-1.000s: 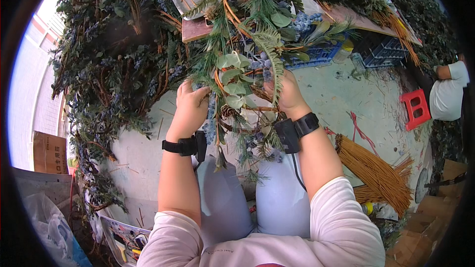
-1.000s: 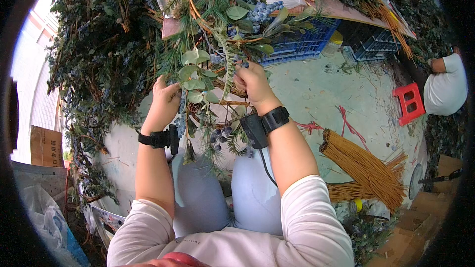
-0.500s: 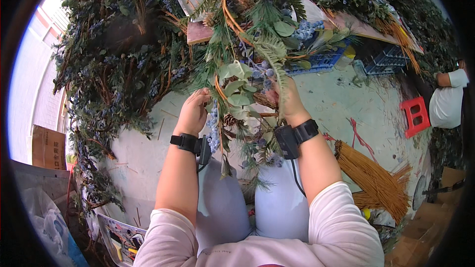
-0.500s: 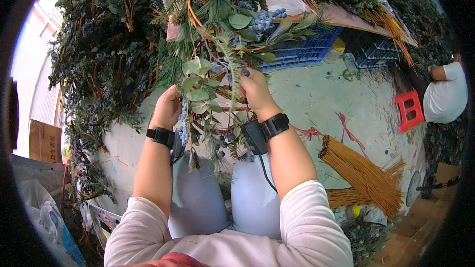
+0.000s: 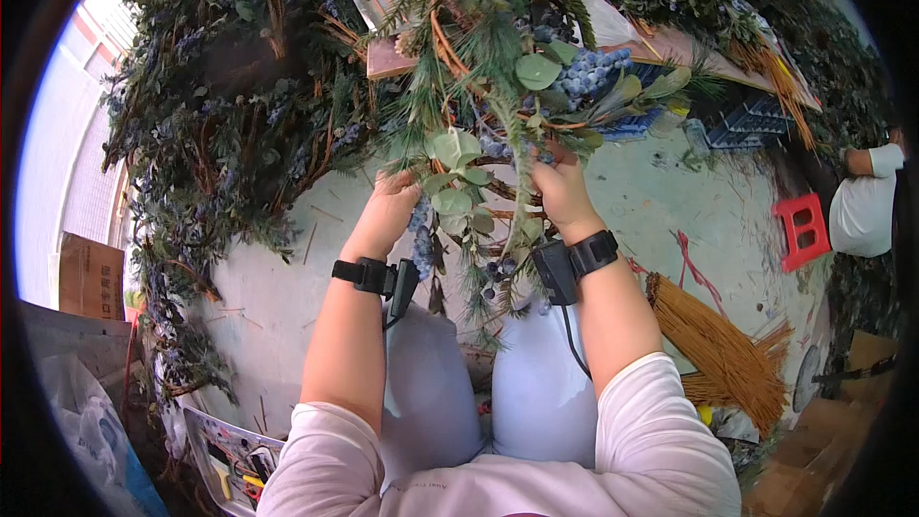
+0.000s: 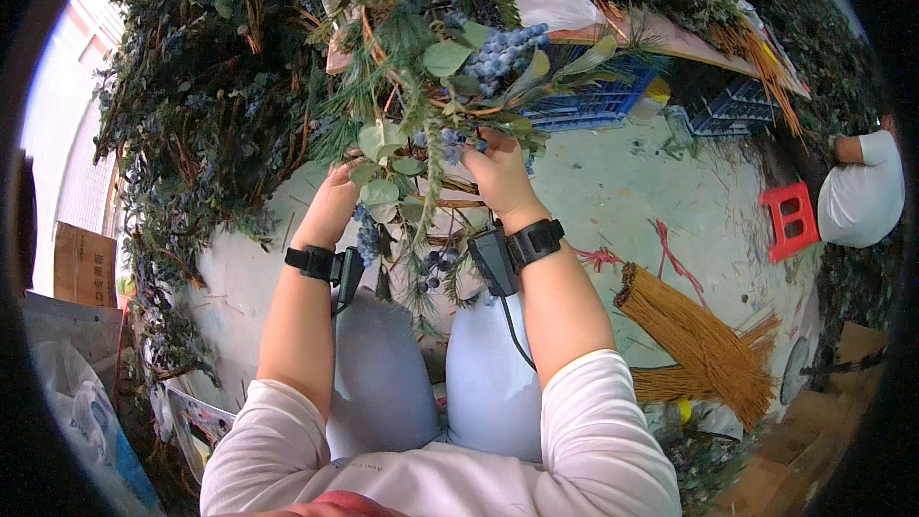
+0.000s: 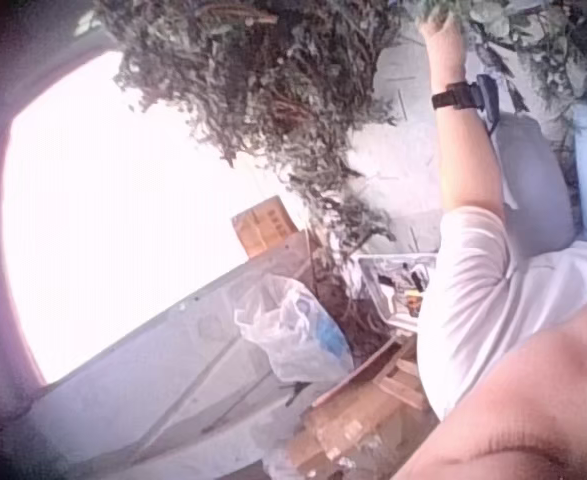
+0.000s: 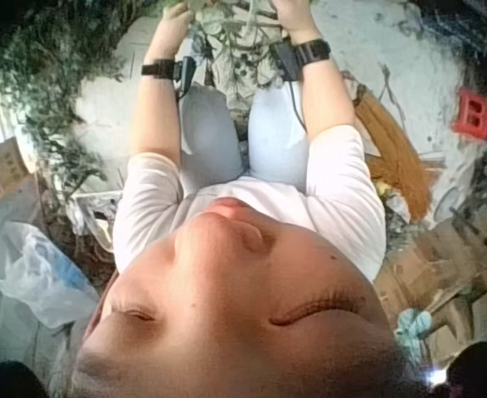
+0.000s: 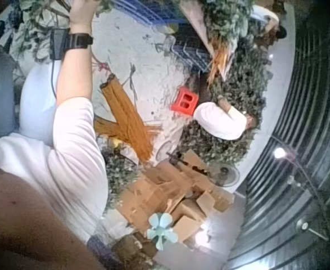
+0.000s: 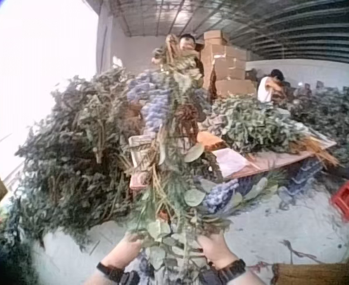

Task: Assembling a decorative Christmas wreath by tying together greenery, berries, and pinecones using twine or wire.

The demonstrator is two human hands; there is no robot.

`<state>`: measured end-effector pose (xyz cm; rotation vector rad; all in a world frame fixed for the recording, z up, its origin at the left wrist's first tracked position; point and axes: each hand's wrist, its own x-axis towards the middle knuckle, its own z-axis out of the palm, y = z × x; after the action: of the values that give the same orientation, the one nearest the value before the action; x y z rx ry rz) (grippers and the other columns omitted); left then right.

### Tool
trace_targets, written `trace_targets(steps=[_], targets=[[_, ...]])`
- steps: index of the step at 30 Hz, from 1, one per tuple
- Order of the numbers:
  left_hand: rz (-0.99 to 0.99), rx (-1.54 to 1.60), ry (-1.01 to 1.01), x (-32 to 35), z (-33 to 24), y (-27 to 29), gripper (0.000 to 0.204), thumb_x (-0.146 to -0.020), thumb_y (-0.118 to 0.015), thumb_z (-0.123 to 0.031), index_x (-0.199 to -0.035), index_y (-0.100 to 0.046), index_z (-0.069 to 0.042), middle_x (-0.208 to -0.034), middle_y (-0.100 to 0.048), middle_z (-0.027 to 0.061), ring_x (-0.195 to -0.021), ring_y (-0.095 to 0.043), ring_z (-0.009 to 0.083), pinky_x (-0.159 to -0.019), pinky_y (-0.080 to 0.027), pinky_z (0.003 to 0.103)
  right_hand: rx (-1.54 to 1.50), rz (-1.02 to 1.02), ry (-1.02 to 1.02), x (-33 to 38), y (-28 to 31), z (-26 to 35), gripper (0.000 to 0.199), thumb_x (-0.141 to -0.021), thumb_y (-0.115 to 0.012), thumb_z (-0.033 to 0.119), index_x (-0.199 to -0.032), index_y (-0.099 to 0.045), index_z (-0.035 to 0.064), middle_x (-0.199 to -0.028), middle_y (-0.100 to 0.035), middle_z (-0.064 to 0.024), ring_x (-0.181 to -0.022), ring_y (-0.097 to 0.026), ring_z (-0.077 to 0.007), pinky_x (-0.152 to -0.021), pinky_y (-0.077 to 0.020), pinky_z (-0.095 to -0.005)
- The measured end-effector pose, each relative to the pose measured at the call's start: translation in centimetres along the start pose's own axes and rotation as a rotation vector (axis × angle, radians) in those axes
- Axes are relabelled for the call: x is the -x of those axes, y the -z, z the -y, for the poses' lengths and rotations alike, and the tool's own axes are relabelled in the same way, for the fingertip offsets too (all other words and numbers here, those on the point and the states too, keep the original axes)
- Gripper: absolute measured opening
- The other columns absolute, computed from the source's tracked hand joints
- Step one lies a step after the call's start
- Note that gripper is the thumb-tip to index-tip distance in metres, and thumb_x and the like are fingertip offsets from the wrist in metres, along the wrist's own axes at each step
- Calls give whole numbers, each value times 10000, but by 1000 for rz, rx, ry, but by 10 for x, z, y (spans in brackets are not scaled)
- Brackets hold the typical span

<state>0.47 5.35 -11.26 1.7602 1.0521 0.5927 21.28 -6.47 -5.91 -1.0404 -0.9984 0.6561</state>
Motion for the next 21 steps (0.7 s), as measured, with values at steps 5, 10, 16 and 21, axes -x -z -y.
trace_targets(steps=[5,10,16,21], targets=[[345,-843,-315,6,-23,17,324,-823,-418,-16,-1122,-540,5,-1148,-539,150,-1066,-486,214,-926,-339,297,127,56,-214,4,4,-5,253,-759,-522,26,-1003,-570,-20,-945,-591,-40,-840,-514,-118,-766,-402,-265],[83,-585,-523,0,25,9,276,-852,-407,-8,-1113,-497,0,-1088,-541,127,-973,-512,219,-848,-393,289,120,44,-148,3,-2,-6,139,-754,-550,17,-892,-557,2,-843,-582,-24,-779,-507,-112,-699,-418,-278],[64,544,-102,6,-6,-9,199,-877,-432,-76,-1050,-486,6,-1008,-534,122,-914,-511,239,-787,-422,312,121,35,-206,11,2,-6,301,-808,-546,76,-1097,-538,-9,-1045,-571,-54,-960,-517,-139,-837,-401,-286],[-99,-443,-545,9,-21,-4,345,-758,-560,-67,-1089,-496,7,-1116,-477,161,-1115,-373,327,-957,-318,389,14,15,-15,4,9,-5,366,-744,-490,-7,-1108,-524,-22,-1107,-556,-67,-991,-505,-162,-890,-365,-305]])
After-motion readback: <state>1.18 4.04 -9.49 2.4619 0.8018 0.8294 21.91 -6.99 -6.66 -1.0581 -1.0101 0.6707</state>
